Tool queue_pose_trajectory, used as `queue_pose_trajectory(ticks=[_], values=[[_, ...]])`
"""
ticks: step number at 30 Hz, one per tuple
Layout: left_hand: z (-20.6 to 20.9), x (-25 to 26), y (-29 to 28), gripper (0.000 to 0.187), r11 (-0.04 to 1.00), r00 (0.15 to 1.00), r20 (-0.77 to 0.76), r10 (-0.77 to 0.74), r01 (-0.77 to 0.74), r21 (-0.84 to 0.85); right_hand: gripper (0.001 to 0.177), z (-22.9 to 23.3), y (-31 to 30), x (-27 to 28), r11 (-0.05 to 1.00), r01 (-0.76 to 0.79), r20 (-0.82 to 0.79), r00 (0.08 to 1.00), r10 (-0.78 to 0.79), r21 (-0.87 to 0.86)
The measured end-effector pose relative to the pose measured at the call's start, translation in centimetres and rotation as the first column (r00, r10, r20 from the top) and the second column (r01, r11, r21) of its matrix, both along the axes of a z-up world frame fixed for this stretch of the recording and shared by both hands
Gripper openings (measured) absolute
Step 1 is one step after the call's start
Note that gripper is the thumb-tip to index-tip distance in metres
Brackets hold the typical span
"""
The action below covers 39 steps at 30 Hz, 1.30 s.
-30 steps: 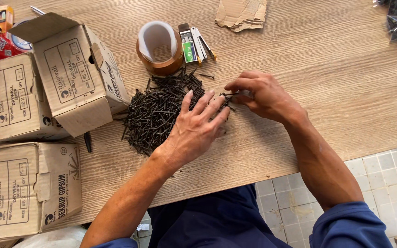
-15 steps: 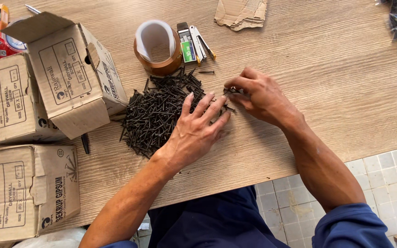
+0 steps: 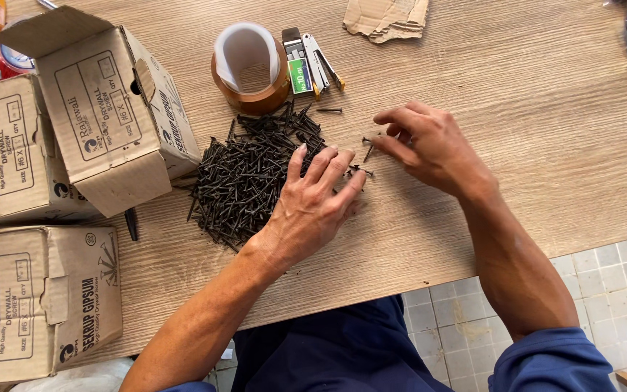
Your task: The person sorts a large pile of dark screws on a wooden table by hand, separating them into smaller, organized groups. The hands pick up individual screws and place them into neat rows on the right side of the workspace.
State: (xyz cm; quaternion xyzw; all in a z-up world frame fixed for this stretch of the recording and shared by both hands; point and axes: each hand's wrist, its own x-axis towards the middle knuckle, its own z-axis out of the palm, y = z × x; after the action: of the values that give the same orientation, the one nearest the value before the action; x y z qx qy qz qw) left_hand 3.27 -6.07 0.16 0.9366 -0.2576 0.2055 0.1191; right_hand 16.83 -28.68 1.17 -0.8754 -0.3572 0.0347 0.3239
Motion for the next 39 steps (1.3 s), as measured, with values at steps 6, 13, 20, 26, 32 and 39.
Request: queue_pose_trajectory(ticks=[6, 13, 20, 26, 32, 39], values=[[-1.1, 0.0, 0.2, 0.037, 1.0, 1.0, 0.011, -0.01, 0.01, -0.017, 0.037, -0.7, 0.8, -0.5, 0.999, 0.022, 0.0, 1.0, -0.022, -0.024], [-1.1, 0.0, 0.4, 0.039, 1.0, 1.0, 0.023, 0.0, 0.0, -0.025, 0.042, 0.6, 0.4, -0.4, 1.0, -0.02, -0.004, 1.0, 0.02, -0.002], [-1.1, -0.2, 0.5, 0.032, 0.999, 0.998, 0.041, 0.04, -0.039, -0.033, 0.043, 0.7, 0.1, -0.5, 0.998, -0.055, 0.062, 0.997, 0.053, 0.019], [-1.1, -0.1, 0.7, 0.03, 0.998, 0.998, 0.044, 0.043, -0.041, -0.044, 0.019, 1.2, 1.3, -1.9, 0.98, -0.195, 0.099, 0.975, 0.198, -0.039], [-0.2, -0.3, 0.5, 0.022, 0.998, 0.999, 0.043, -0.02, 0.022, -0.051, 0.015, 0.1, 1.0, -1.8, 0.96, -0.166, 0.134, 0.971, 0.199, -0.226], [-0.8, -0.2, 0.6, 0.015, 0.996, 0.998, 0.062, 0.006, 0.0, -0.09, 0.022, 0.3, -0.9, -0.7, 0.96, 0.005, 0.217, 0.975, 0.058, -0.28]])
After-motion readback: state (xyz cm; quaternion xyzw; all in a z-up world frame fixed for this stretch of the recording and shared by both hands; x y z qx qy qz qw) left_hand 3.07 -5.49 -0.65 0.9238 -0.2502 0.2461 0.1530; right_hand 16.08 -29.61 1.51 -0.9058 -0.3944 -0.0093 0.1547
